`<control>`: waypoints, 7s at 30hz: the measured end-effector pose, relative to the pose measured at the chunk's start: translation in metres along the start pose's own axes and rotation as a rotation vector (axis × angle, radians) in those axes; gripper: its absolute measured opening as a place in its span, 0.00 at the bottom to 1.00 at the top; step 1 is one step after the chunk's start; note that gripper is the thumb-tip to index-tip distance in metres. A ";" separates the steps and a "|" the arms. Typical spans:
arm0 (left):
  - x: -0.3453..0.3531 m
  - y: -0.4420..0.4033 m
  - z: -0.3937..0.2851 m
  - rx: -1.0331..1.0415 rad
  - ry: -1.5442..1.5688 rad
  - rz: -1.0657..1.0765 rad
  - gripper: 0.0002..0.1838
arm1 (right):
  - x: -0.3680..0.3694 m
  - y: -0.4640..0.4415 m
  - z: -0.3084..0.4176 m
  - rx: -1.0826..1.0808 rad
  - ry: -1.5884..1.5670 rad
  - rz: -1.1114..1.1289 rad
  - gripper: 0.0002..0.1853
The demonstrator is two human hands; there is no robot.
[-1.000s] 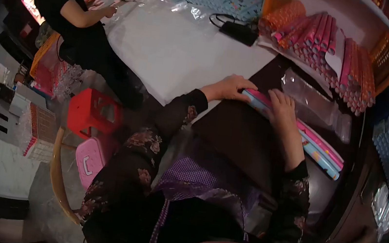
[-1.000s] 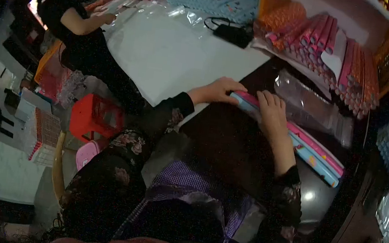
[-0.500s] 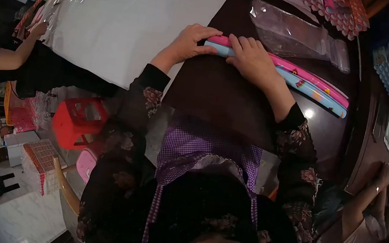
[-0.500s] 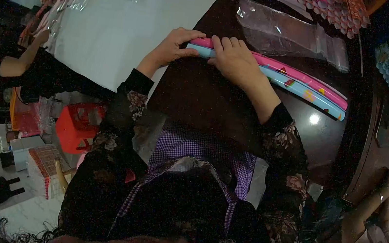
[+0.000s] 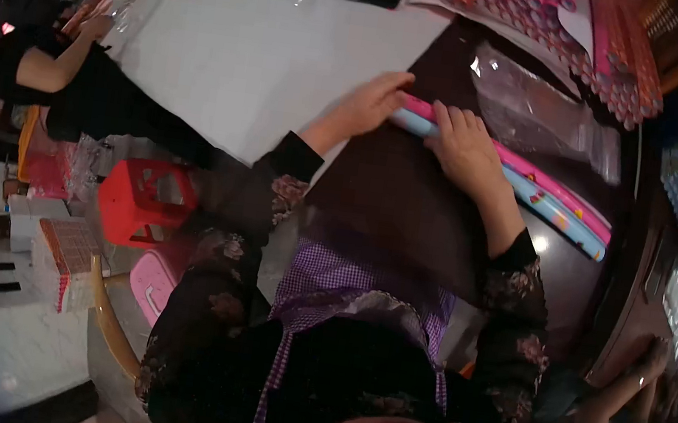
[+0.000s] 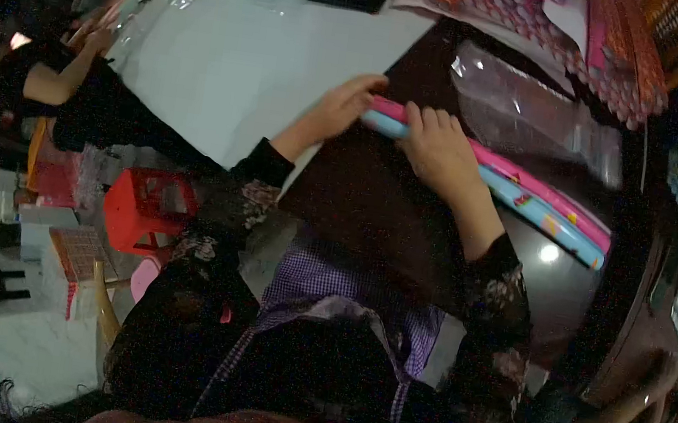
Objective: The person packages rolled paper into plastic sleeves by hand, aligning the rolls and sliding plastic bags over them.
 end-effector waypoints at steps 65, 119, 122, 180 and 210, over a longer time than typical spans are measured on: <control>0.049 -0.001 -0.021 0.300 -0.957 -0.018 0.26 | -0.040 0.114 -0.067 0.139 0.184 -0.092 0.35; 0.036 -0.008 -0.025 0.259 -0.562 0.175 0.29 | -0.141 0.027 -0.377 0.951 0.695 0.162 0.12; 0.037 -0.009 -0.022 0.241 -0.580 0.181 0.28 | -0.141 0.037 -0.400 0.967 0.568 0.153 0.12; 0.041 -0.014 0.025 0.192 -0.393 0.156 0.25 | -0.127 0.370 -0.101 0.732 -0.450 0.158 0.19; 0.051 -0.006 0.021 0.302 -0.556 0.125 0.29 | -0.075 0.395 0.119 1.538 -1.670 -0.580 0.28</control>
Point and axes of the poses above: each hand's wrist, its own y-axis away from the middle knuckle, its own x-axis out of the palm, z = x × y, the point moved 6 cm from there along -y, towards the middle knuckle, and after that the axes turned 1 degree about z, right-handed, at the moved point
